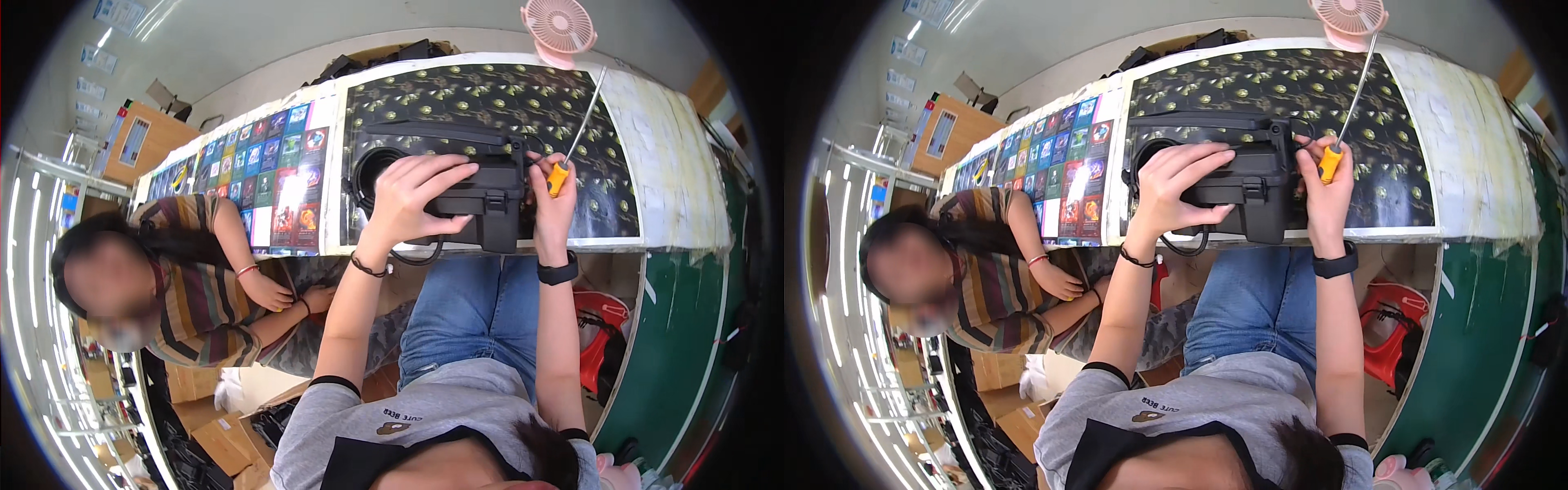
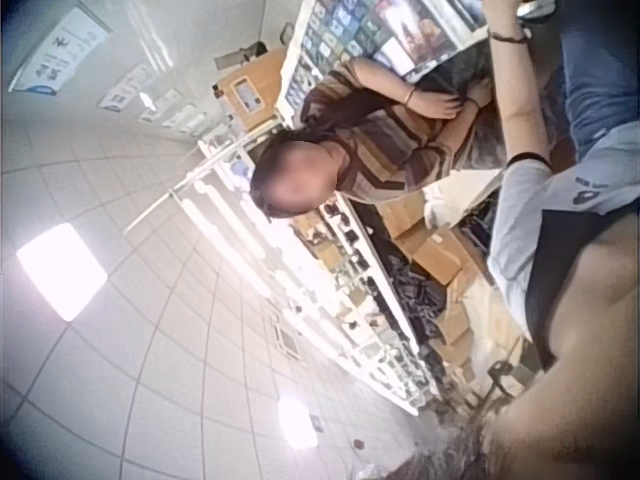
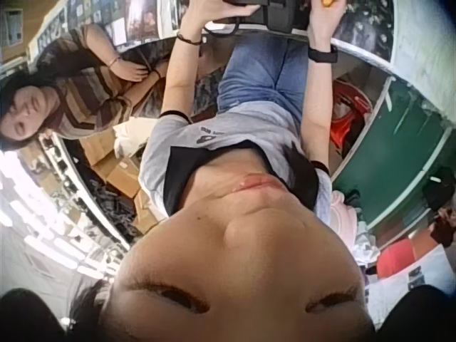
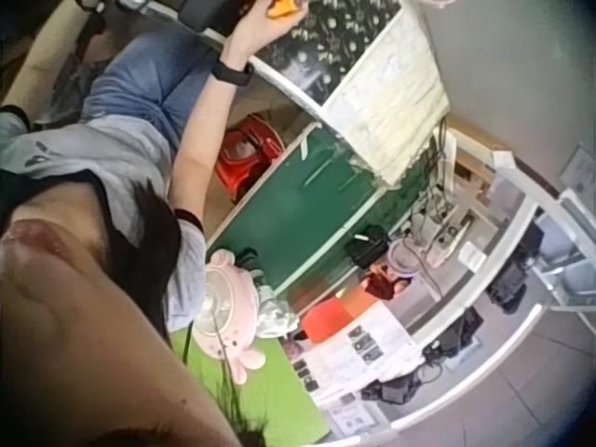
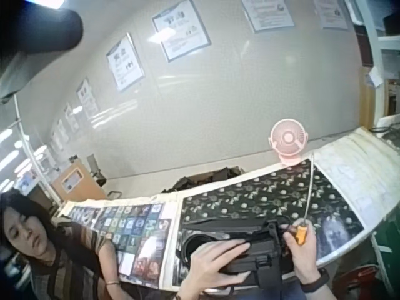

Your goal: The person assembles an electronic device casing by placing internal wiring and components into the plastic box, closing the case, and tightening screws using a screwdriver.

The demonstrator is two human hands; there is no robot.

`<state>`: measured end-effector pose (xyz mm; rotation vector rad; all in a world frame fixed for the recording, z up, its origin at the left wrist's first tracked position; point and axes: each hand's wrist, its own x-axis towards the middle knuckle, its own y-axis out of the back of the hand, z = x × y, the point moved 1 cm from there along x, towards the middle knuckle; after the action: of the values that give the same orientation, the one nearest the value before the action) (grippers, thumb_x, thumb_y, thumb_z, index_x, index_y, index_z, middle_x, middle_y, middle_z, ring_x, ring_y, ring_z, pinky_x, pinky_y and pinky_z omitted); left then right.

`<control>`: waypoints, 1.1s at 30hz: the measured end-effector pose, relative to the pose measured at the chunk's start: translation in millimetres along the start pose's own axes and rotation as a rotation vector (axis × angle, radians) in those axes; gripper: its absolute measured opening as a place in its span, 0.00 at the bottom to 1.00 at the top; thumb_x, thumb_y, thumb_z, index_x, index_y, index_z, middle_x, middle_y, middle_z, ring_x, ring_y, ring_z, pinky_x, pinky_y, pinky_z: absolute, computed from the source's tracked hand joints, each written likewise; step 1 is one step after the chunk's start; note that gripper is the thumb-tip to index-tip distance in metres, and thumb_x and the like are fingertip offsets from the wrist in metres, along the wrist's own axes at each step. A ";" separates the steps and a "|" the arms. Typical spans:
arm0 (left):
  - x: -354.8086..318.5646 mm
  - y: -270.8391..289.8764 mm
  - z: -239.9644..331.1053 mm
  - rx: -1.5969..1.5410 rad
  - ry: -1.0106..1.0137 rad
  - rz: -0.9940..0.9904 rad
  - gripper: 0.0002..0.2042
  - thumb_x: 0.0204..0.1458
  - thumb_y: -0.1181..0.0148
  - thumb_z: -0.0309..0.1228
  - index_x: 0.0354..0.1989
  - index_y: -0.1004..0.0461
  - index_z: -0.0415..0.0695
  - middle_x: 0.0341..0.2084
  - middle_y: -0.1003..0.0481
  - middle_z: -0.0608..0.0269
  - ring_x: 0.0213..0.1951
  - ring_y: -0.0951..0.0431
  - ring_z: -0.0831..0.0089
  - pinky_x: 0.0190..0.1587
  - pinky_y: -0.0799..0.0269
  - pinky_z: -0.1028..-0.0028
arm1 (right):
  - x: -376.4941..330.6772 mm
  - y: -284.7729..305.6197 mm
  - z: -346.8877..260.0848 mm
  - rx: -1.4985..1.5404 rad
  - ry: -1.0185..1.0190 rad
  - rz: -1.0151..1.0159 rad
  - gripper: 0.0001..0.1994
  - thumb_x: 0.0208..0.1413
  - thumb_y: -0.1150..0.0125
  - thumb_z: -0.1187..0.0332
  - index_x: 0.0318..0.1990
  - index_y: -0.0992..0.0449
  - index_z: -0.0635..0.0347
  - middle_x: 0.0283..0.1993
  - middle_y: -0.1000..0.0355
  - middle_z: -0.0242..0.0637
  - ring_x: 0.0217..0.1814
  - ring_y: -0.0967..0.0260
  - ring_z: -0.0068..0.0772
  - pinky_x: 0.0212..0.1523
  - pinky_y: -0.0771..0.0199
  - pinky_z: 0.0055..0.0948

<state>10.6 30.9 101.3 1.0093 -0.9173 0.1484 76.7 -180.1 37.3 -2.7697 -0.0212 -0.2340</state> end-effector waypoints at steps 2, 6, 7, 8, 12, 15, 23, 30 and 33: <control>-1.7 1.0 -2.7 -0.009 0.004 0.021 0.27 0.31 0.29 0.40 0.47 0.20 0.53 0.43 0.21 0.68 0.39 0.20 0.65 0.45 0.25 0.68 | 3.7 2.0 1.8 -0.015 0.031 -0.046 0.13 0.59 0.38 0.74 0.46 0.35 0.52 0.49 0.24 0.36 0.32 0.34 0.11 0.25 0.36 0.12; -7.2 3.2 -10.4 -0.072 -0.002 0.042 0.27 0.30 0.28 0.40 0.46 0.20 0.53 0.42 0.20 0.67 0.38 0.20 0.65 0.43 0.24 0.68 | 5.3 -1.1 2.3 -0.040 0.085 -0.067 0.13 0.58 0.37 0.74 0.46 0.35 0.52 0.48 0.24 0.38 0.31 0.36 0.11 0.26 0.36 0.13; -9.2 3.7 -12.8 -0.090 -0.002 0.037 0.27 0.30 0.28 0.40 0.45 0.19 0.54 0.42 0.20 0.67 0.38 0.20 0.65 0.42 0.24 0.69 | 4.4 -3.0 1.1 -0.047 0.089 -0.082 0.13 0.58 0.37 0.74 0.46 0.35 0.52 0.48 0.24 0.38 0.31 0.36 0.11 0.26 0.36 0.13; -11.1 4.6 -15.8 -0.098 -0.008 0.042 0.27 0.29 0.27 0.41 0.45 0.19 0.53 0.42 0.20 0.67 0.39 0.20 0.65 0.42 0.24 0.69 | 2.8 -5.8 -0.3 -0.032 0.104 -0.080 0.13 0.58 0.37 0.74 0.45 0.36 0.52 0.48 0.24 0.39 0.30 0.36 0.11 0.26 0.36 0.13; -21.3 9.2 -26.5 -0.165 -0.063 0.112 0.29 0.28 0.26 0.41 0.45 0.20 0.46 0.42 0.20 0.58 0.41 0.19 0.62 0.44 0.25 0.68 | -2.6 -17.6 -13.4 0.006 0.142 -0.186 0.12 0.58 0.37 0.74 0.42 0.36 0.52 0.48 0.24 0.41 0.28 0.38 0.10 0.26 0.36 0.13; -29.3 10.4 -32.5 -0.254 -0.024 0.190 0.27 0.28 0.27 0.41 0.43 0.18 0.49 0.42 0.19 0.63 0.41 0.19 0.64 0.43 0.25 0.69 | -4.8 -26.8 -26.1 -0.037 0.165 -0.267 0.12 0.58 0.37 0.73 0.41 0.37 0.53 0.47 0.24 0.41 0.26 0.39 0.10 0.25 0.36 0.13; -38.2 10.2 -34.1 -0.297 0.017 0.194 0.29 0.26 0.26 0.40 0.45 0.19 0.48 0.43 0.20 0.61 0.42 0.20 0.63 0.45 0.27 0.67 | -10.1 -39.3 -38.0 -0.083 0.207 -0.269 0.12 0.58 0.37 0.73 0.40 0.37 0.53 0.48 0.23 0.43 0.27 0.39 0.09 0.25 0.38 0.11; -22.3 6.8 -3.5 -0.008 0.027 0.086 0.29 0.34 0.27 0.42 0.50 0.21 0.54 0.50 0.23 0.64 0.47 0.23 0.63 0.53 0.31 0.63 | -7.5 -8.1 -14.7 -0.187 0.210 0.108 0.09 0.57 0.35 0.71 0.34 0.33 0.55 0.45 0.23 0.39 0.29 0.34 0.11 0.23 0.37 0.11; -15.7 -7.6 22.9 0.217 0.121 -0.064 0.30 0.40 0.30 0.41 0.57 0.27 0.60 0.58 0.30 0.62 0.57 0.30 0.62 0.61 0.39 0.56 | 9.8 27.9 -5.9 -0.339 0.142 0.180 0.08 0.59 0.37 0.67 0.37 0.31 0.55 0.41 0.22 0.36 0.29 0.34 0.12 0.24 0.36 0.12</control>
<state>-9.1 13.4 89.7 1.2158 -0.7688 0.2562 86.7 -208.4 34.5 -3.0562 0.3311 -0.4206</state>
